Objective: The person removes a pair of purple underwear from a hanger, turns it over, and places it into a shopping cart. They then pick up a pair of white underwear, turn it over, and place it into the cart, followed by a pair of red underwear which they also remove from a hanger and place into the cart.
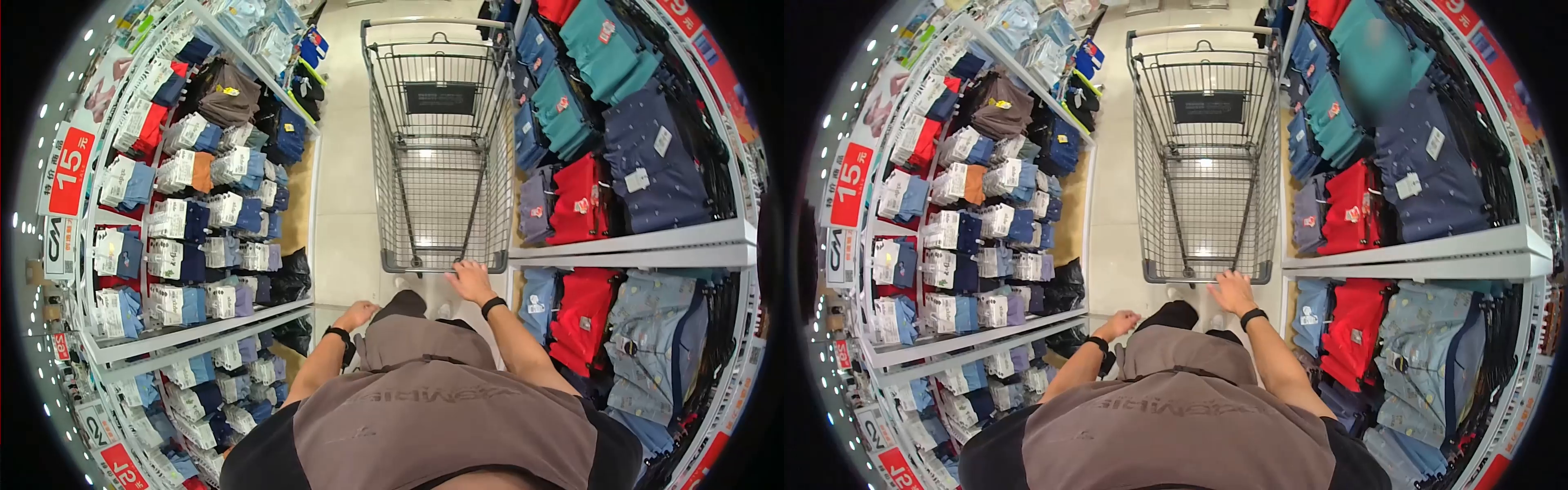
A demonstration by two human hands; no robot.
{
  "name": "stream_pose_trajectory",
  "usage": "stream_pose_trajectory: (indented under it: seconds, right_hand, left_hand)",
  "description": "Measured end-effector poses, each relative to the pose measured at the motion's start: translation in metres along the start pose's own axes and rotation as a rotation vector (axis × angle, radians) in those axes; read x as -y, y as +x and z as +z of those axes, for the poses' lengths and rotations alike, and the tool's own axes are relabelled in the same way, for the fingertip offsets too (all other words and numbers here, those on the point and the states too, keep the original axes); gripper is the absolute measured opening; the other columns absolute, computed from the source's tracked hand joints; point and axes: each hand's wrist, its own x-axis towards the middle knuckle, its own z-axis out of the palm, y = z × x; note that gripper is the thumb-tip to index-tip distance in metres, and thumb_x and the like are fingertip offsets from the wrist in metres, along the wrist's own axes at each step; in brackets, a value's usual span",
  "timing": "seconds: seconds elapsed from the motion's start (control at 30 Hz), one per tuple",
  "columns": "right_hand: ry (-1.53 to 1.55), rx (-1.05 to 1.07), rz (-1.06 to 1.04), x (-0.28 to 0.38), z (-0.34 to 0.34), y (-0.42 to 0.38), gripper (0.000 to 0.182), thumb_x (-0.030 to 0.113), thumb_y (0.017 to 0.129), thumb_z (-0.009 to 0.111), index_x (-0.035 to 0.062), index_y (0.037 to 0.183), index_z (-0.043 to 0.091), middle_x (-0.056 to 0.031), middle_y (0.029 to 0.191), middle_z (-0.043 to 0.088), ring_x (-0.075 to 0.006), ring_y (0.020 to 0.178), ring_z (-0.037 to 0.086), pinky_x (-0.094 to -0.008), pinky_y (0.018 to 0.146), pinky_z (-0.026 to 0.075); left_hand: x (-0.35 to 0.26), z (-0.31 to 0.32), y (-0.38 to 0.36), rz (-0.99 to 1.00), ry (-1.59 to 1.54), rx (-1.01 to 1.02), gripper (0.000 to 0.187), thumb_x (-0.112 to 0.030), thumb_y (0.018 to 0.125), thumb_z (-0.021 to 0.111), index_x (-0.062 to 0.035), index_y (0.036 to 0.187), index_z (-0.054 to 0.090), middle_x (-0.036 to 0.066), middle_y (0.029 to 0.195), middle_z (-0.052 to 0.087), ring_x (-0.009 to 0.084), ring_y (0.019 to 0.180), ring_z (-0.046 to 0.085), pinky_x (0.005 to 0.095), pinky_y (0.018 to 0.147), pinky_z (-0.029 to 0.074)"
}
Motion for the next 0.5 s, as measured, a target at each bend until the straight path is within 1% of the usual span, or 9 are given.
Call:
stream_pose_trajectory:
  seconds: [0.03, 0.1, 0.13, 0.23, 0.3, 0.33, 0.43, 0.47, 0.5]
  right_hand:
    - [-0.019, -0.015, -0.008, -0.001, -0.004, 0.007, 0.046, 0.047, 0.091, 0.053, 0.0082, 0.112, 0.063, -0.0127, 0.112, 0.06, -0.0317, 0.11, 0.051, -0.0469, 0.093, 0.034]
    - [-0.01, -0.081, -0.029, -0.002, -0.008, 0.014, 0.041, 0.045, 0.093, 0.052, 0.009, 0.108, 0.065, -0.012, 0.109, 0.061, -0.0322, 0.109, 0.052, -0.0483, 0.092, 0.035]
    - [-0.018, -0.083, -0.039, -0.004, -0.013, 0.021, 0.041, 0.045, 0.093, 0.052, 0.009, 0.108, 0.065, -0.012, 0.109, 0.061, -0.0322, 0.109, 0.052, -0.0483, 0.092, 0.035]
    - [-0.082, -0.078, -0.049, -0.005, -0.022, 0.033, 0.041, 0.045, 0.093, 0.051, 0.0082, 0.106, 0.064, -0.013, 0.108, 0.061, -0.0339, 0.107, 0.052, -0.0486, 0.092, 0.036]
    - [-0.069, -0.115, -0.092, -0.011, -0.024, 0.041, 0.041, 0.045, 0.093, 0.052, 0.0081, 0.106, 0.063, -0.0135, 0.109, 0.061, -0.0346, 0.107, 0.052, -0.0492, 0.092, 0.036]
    - [-0.104, -0.08, -0.078, -0.015, -0.023, 0.045, 0.041, 0.045, 0.093, 0.051, 0.0091, 0.108, 0.064, -0.013, 0.11, 0.061, -0.0336, 0.108, 0.052, -0.0488, 0.092, 0.036]
    - [-0.11, -0.068, -0.095, -0.023, -0.024, 0.056, 0.044, 0.047, 0.093, 0.049, 0.0099, 0.111, 0.064, -0.013, 0.113, 0.06, -0.0334, 0.109, 0.051, -0.0496, 0.093, 0.035]
    - [-0.111, -0.044, -0.09, -0.029, -0.023, 0.056, 0.045, 0.048, 0.093, 0.049, 0.0104, 0.113, 0.064, -0.0136, 0.114, 0.06, -0.0343, 0.111, 0.051, -0.0505, 0.094, 0.035]
    - [-0.113, -0.017, -0.086, -0.032, -0.027, 0.064, 0.046, 0.049, 0.093, 0.049, 0.0108, 0.114, 0.064, -0.0143, 0.114, 0.059, -0.0352, 0.113, 0.05, -0.0514, 0.095, 0.034]
  left_hand:
    - [0.014, -0.004, 0.003, -0.005, 0.001, -0.01, 0.038, -0.033, 0.092, 0.057, 0.0023, 0.101, 0.066, 0.013, 0.087, 0.068, 0.0203, 0.08, 0.063, 0.0336, 0.071, 0.051]
    - [0.041, -0.009, 0.007, -0.147, -0.265, 0.089, 0.036, -0.037, 0.093, 0.056, -0.0041, 0.104, 0.066, 0.005, 0.083, 0.064, 0.0165, 0.072, 0.058, 0.0308, 0.063, 0.048]
    - [0.044, -0.014, 0.01, -0.141, -0.274, 0.082, 0.036, -0.037, 0.093, 0.056, -0.0041, 0.104, 0.066, 0.005, 0.083, 0.064, 0.0165, 0.072, 0.058, 0.0308, 0.063, 0.048]
    - [0.059, -0.025, 0.012, -0.194, -0.353, -0.004, 0.039, -0.036, 0.093, 0.055, -0.004, 0.114, 0.063, 0.011, 0.098, 0.066, 0.0217, 0.087, 0.063, 0.0349, 0.072, 0.05]
    - [0.06, -0.035, 0.008, -0.187, -0.363, 0.002, 0.04, -0.036, 0.092, 0.056, -0.0041, 0.115, 0.063, 0.01, 0.099, 0.067, 0.0216, 0.089, 0.065, 0.0361, 0.073, 0.051]
    - [0.065, -0.038, 0.011, -0.186, -0.366, -0.001, 0.04, -0.036, 0.092, 0.057, -0.0043, 0.114, 0.064, 0.01, 0.099, 0.067, 0.021, 0.089, 0.065, 0.0364, 0.074, 0.052]
    - [0.07, -0.049, 0.019, -0.244, -0.416, -0.028, 0.036, -0.035, 0.09, 0.059, -0.0063, 0.112, 0.064, 0.009, 0.095, 0.067, 0.0188, 0.084, 0.066, 0.0349, 0.071, 0.053]
    - [0.061, -0.055, 0.015, -0.231, -0.446, -0.095, 0.032, -0.03, 0.089, 0.056, -0.0031, 0.103, 0.067, 0.007, 0.082, 0.066, 0.0157, 0.072, 0.063, 0.0307, 0.061, 0.051]
    - [0.061, -0.058, 0.018, -0.21, -0.444, -0.115, 0.033, -0.03, 0.089, 0.055, -0.0025, 0.103, 0.067, 0.007, 0.082, 0.066, 0.0159, 0.072, 0.063, 0.0316, 0.062, 0.051]
